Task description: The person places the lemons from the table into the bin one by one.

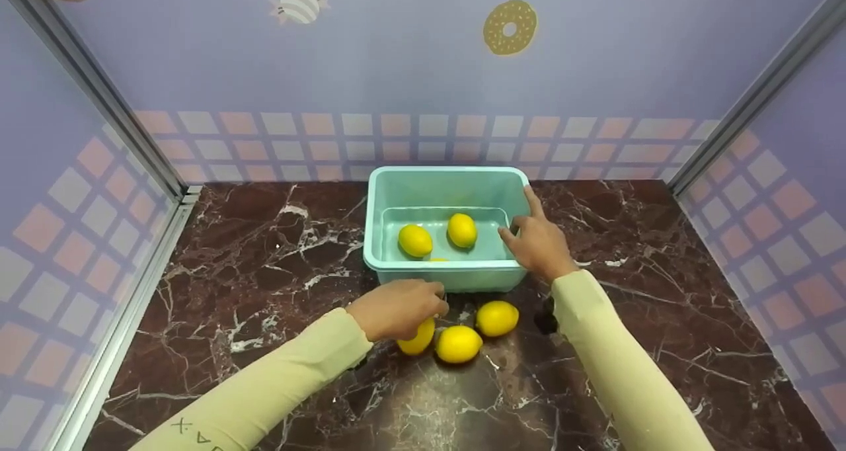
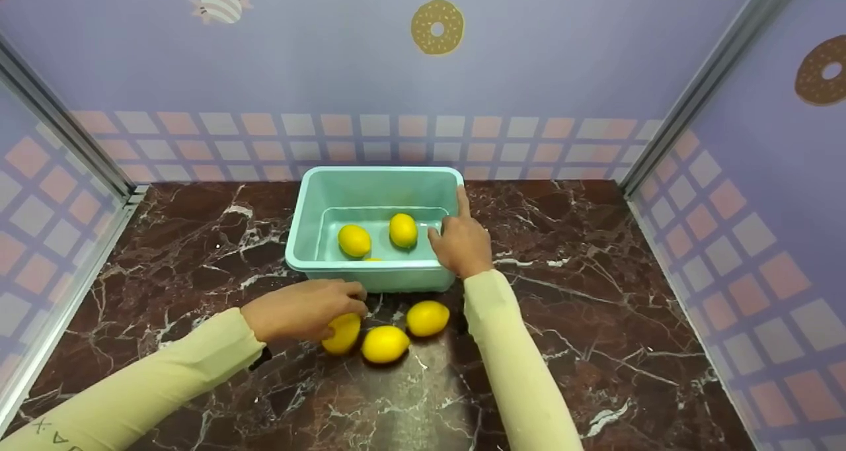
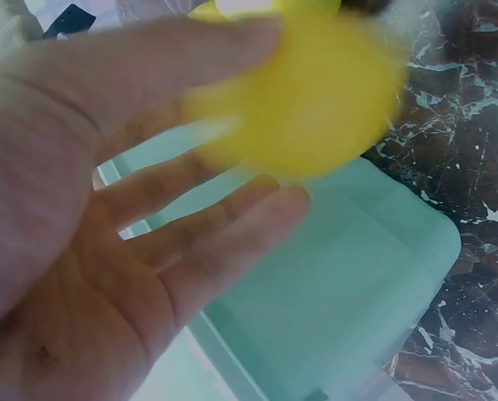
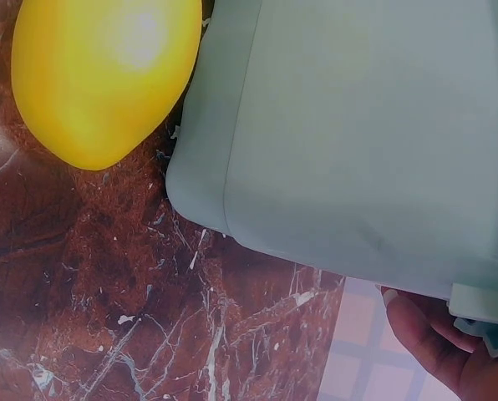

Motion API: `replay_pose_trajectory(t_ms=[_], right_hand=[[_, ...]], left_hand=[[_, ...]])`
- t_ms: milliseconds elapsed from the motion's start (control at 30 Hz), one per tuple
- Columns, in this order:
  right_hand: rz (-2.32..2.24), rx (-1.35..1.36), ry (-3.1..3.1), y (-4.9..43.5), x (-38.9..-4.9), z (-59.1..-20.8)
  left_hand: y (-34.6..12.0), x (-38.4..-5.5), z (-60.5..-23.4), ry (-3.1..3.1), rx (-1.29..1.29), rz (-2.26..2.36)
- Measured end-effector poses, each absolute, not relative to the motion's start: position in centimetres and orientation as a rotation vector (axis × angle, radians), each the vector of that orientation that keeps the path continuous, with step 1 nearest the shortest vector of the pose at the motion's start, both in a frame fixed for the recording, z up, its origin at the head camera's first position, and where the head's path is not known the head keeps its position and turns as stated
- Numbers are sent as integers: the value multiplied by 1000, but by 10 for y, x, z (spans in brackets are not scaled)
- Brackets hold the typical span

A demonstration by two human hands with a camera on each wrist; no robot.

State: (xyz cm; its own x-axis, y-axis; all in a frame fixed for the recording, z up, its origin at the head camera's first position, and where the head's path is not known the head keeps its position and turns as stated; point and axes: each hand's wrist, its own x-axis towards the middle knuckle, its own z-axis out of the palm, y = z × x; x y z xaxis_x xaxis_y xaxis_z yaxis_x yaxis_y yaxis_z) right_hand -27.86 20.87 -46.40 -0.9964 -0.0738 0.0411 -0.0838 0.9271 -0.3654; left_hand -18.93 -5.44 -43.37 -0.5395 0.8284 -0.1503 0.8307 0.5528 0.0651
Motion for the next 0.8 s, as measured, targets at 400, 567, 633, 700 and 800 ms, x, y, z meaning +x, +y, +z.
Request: replay_pose_trajectory(t_ms=[400, 567, 633, 700, 800], right_hand=[[596, 139, -3064, 209, -278, -464], [590, 133, -3055, 209, -279, -465], [589, 129, -3057, 209, -279, -465], [588, 129, -3059, 209, -279, -465], [594, 130, -3060, 209, -279, -465]], left_hand=[[-55, -188, -442, 2580, 1370, -13], [-54, -187, -450, 2581, 1378, -10], [-53, -187, -454, 2580, 1388, -31], [-53, -187, -458, 2577, 1389, -47], [-54, -188, -463, 2583, 1375, -61]])
